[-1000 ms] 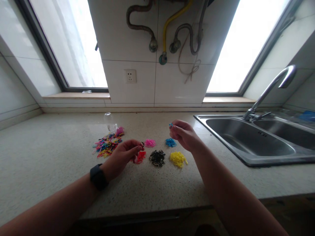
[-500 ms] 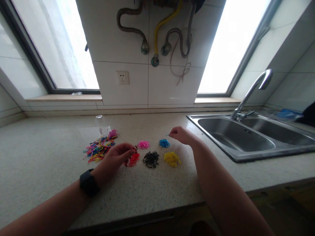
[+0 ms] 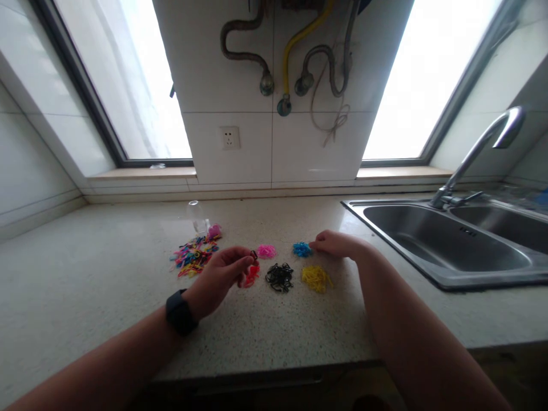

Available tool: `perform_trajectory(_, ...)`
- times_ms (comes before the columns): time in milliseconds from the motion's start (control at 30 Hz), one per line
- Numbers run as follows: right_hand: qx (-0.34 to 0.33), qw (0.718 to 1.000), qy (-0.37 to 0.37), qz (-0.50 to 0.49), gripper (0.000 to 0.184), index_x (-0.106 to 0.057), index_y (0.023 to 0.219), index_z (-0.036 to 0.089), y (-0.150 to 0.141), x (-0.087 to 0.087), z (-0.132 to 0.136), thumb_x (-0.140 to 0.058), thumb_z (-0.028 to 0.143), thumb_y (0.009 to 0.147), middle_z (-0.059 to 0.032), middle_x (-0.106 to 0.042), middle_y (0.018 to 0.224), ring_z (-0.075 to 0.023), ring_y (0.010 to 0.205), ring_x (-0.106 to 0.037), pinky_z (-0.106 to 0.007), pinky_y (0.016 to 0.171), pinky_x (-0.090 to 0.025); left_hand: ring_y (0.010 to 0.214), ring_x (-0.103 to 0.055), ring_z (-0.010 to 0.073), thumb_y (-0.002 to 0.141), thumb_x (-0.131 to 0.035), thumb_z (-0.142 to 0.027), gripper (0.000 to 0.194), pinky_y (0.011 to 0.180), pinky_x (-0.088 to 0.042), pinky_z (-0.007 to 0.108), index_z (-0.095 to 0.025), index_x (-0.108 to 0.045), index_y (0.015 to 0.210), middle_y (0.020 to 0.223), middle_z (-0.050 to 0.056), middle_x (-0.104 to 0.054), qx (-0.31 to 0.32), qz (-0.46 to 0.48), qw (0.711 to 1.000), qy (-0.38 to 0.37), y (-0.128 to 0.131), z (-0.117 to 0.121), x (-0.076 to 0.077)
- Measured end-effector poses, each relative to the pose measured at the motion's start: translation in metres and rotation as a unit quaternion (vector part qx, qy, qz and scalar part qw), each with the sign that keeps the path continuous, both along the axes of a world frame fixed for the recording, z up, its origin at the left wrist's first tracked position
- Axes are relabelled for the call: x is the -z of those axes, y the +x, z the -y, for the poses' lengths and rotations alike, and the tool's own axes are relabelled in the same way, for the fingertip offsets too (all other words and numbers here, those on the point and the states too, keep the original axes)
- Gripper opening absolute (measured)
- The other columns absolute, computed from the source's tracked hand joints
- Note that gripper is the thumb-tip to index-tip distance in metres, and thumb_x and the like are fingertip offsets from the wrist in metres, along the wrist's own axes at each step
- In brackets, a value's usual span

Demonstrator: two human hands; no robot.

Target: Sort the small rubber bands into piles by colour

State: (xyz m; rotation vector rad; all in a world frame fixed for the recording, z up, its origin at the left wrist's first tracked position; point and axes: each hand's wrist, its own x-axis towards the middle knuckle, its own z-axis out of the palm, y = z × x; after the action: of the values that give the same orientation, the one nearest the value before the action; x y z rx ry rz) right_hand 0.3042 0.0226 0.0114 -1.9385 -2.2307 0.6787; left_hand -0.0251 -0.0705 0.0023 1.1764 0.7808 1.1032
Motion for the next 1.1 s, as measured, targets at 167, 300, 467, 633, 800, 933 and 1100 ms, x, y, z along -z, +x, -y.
perform_trajectory(167,0.039,0.999,0.001,-0.025,0.048,-0.065,0.067,0.016,0.004,0.006,-0.008,-0.055,0.060,0.084,-0.0009,-0.051,0.055,-0.0117,0.048,-0.040,-0.029,0.050,-0.028,0.058,-0.054,0.0071,0.077,-0.080,-0.035,0.028,0.048,-0.042,0.017,-0.013,-0.069,0.090,0.080,0.004,-0.068,0.008,0.057,0.998,-0.012,0.002,0.005,-0.008)
perform_trajectory(300,0.057,0.998,0.016,-0.015,0.050,-0.067,0.069,0.015,0.004,0.008,-0.011,-0.053,0.060,0.085,-0.0023,-0.053,0.056,-0.0131,0.050,-0.042,-0.030,0.051,-0.029,0.057,-0.054,0.0071,0.078,-0.079,-0.036,0.027,0.047,-0.041,0.017,-0.013,-0.071,0.089,0.079,0.004,-0.068,0.020,0.071,0.997,-0.003,0.001,0.007,-0.016)
perform_trajectory(467,0.050,0.998,0.027,-0.006,0.048,-0.067,0.070,0.015,0.004,0.008,-0.013,-0.052,0.057,0.086,-0.0034,-0.055,0.058,-0.0139,0.052,-0.045,-0.030,0.052,-0.029,0.054,-0.051,0.0063,0.080,-0.077,-0.037,0.025,0.047,-0.041,0.018,-0.015,-0.071,0.090,0.077,0.003,-0.068,0.010,0.006,0.999,0.041,0.000,0.007,-0.023)
perform_trajectory(633,0.051,0.998,0.036,0.005,0.049,-0.068,0.069,0.014,0.006,0.012,-0.016,-0.054,0.058,0.085,-0.0035,-0.055,0.058,-0.0138,0.051,-0.044,-0.030,0.053,-0.029,0.055,-0.051,0.0088,0.082,-0.073,-0.038,0.027,0.048,-0.042,0.021,-0.015,-0.072,0.095,0.079,0.005,-0.069,-0.017,-0.155,0.984,0.083,0.006,0.006,-0.014)
perform_trajectory(800,0.043,0.998,0.046,0.019,0.049,-0.070,0.072,0.015,0.007,0.016,-0.018,-0.052,0.059,0.086,-0.0045,-0.059,0.061,-0.0143,0.053,-0.047,-0.029,0.053,-0.030,0.056,-0.053,0.0119,0.082,-0.070,-0.035,0.024,0.049,-0.041,0.023,-0.016,-0.072,0.096,0.075,0.004,-0.068,0.010,-0.254,0.963,0.089,0.012,0.008,0.000)
perform_trajectory(933,0.046,0.998,0.046,0.022,0.048,-0.071,0.074,0.015,0.007,0.017,-0.019,-0.051,0.057,0.087,-0.0044,-0.060,0.061,-0.0140,0.053,-0.047,-0.029,0.052,-0.030,0.070,-0.061,0.0171,0.084,-0.069,-0.032,0.018,0.063,-0.044,0.027,-0.017,-0.074,0.092,0.079,0.006,-0.071,-0.016,-0.324,0.929,0.176,0.013,0.012,0.006)
perform_trajectory(1100,0.040,0.997,0.052,0.032,0.046,-0.069,0.073,0.015,0.005,0.016,-0.019,-0.052,0.056,0.086,-0.0042,-0.059,0.061,-0.0141,0.053,-0.047,-0.030,0.052,-0.030,0.071,-0.062,0.0195,0.089,-0.063,-0.028,0.019,0.067,-0.044,0.030,-0.022,-0.076,0.101,0.084,0.007,-0.073,-0.035,-0.391,0.885,0.250,0.017,0.020,0.010)
